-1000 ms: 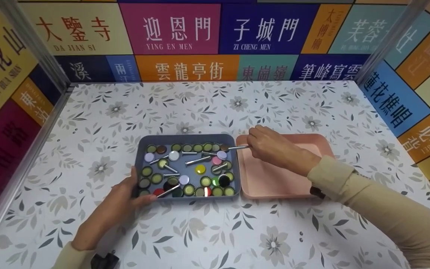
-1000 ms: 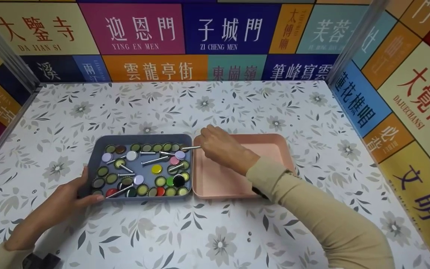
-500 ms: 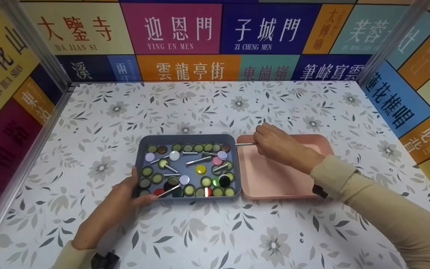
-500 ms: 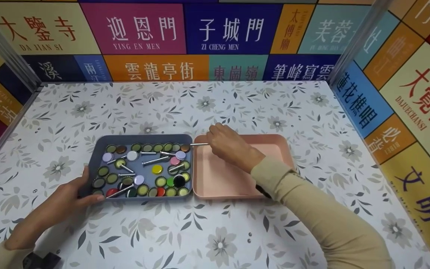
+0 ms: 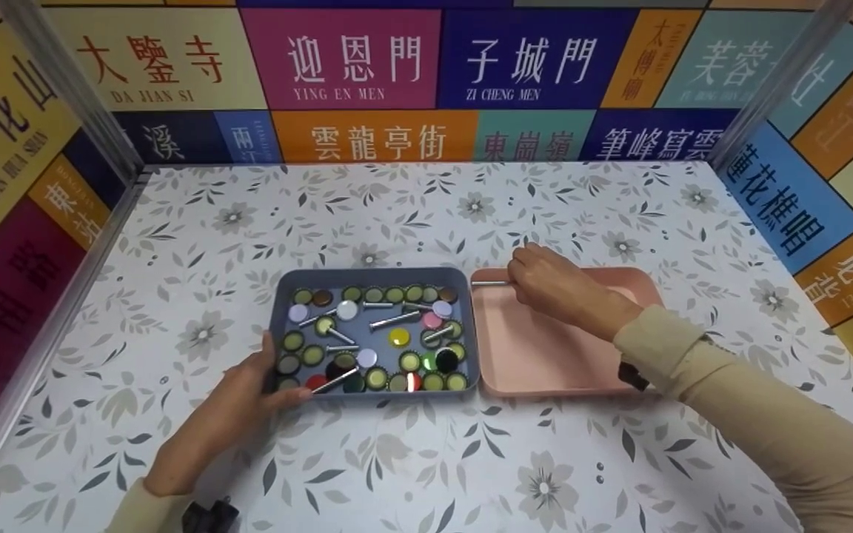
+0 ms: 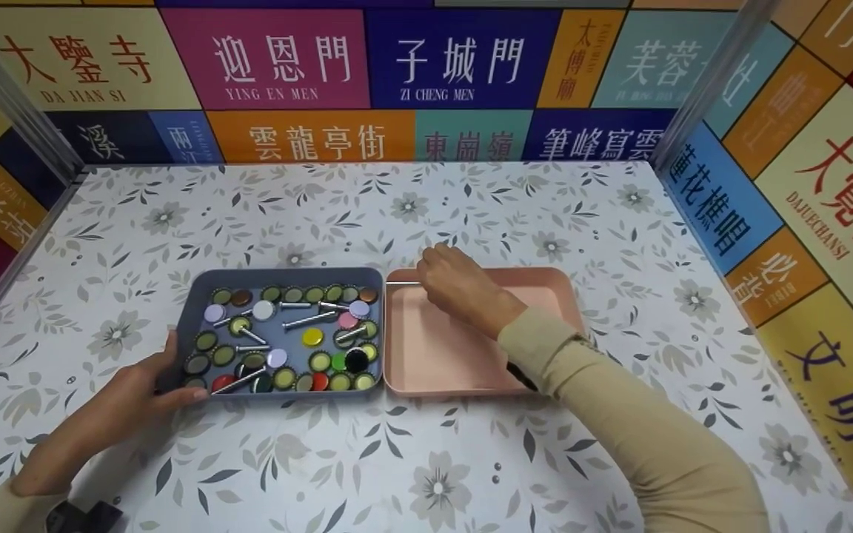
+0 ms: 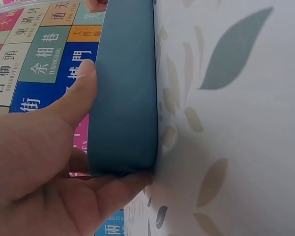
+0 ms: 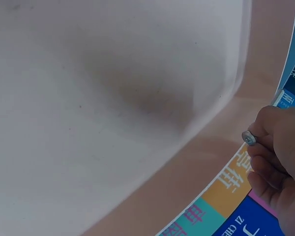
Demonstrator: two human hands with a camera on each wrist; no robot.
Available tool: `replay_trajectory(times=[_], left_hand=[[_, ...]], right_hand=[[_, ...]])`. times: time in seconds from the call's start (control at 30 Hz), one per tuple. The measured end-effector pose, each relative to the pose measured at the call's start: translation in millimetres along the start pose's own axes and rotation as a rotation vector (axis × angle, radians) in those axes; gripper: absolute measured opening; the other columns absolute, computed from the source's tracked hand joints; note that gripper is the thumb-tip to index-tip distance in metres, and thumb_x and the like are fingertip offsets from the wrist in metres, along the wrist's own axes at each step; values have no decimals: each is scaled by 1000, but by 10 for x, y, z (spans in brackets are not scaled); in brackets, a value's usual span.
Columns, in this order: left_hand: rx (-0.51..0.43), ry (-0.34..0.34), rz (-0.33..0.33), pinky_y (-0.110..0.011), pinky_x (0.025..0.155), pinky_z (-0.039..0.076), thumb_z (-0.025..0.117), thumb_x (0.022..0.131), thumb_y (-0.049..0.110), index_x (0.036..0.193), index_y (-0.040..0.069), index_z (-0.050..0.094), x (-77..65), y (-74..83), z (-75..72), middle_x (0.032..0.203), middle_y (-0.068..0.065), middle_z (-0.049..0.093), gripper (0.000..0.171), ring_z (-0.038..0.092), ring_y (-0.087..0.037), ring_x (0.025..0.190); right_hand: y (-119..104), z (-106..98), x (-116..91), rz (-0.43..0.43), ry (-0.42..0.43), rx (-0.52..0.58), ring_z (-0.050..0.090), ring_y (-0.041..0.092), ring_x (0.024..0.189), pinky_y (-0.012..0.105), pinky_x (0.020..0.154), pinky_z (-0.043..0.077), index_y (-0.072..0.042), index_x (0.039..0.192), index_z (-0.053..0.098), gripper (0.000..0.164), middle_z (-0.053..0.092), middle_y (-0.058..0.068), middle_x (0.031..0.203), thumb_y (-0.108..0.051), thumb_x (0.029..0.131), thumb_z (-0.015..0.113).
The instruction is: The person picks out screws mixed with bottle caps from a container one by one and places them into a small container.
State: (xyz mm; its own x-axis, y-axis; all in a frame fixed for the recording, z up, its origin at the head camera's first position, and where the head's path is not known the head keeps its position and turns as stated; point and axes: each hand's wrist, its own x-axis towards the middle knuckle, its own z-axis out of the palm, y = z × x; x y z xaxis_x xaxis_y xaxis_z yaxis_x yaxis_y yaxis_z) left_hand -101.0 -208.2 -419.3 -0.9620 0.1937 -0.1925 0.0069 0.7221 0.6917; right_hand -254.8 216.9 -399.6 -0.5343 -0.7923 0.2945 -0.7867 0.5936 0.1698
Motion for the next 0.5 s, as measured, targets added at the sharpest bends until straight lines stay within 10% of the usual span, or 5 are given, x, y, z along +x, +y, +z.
replay_trajectory(times=[0.5], left_hand=[[23, -12, -8, -62, 119, 29, 72, 91, 38, 154, -12, 0, -18, 47, -7, 150, -41, 36, 108, 41, -50, 139]], right_hand=[[3, 71, -3, 29, -68, 16, 53, 31, 69, 40, 61, 50, 3, 75, 61, 9, 59, 15, 74, 3, 79, 68]])
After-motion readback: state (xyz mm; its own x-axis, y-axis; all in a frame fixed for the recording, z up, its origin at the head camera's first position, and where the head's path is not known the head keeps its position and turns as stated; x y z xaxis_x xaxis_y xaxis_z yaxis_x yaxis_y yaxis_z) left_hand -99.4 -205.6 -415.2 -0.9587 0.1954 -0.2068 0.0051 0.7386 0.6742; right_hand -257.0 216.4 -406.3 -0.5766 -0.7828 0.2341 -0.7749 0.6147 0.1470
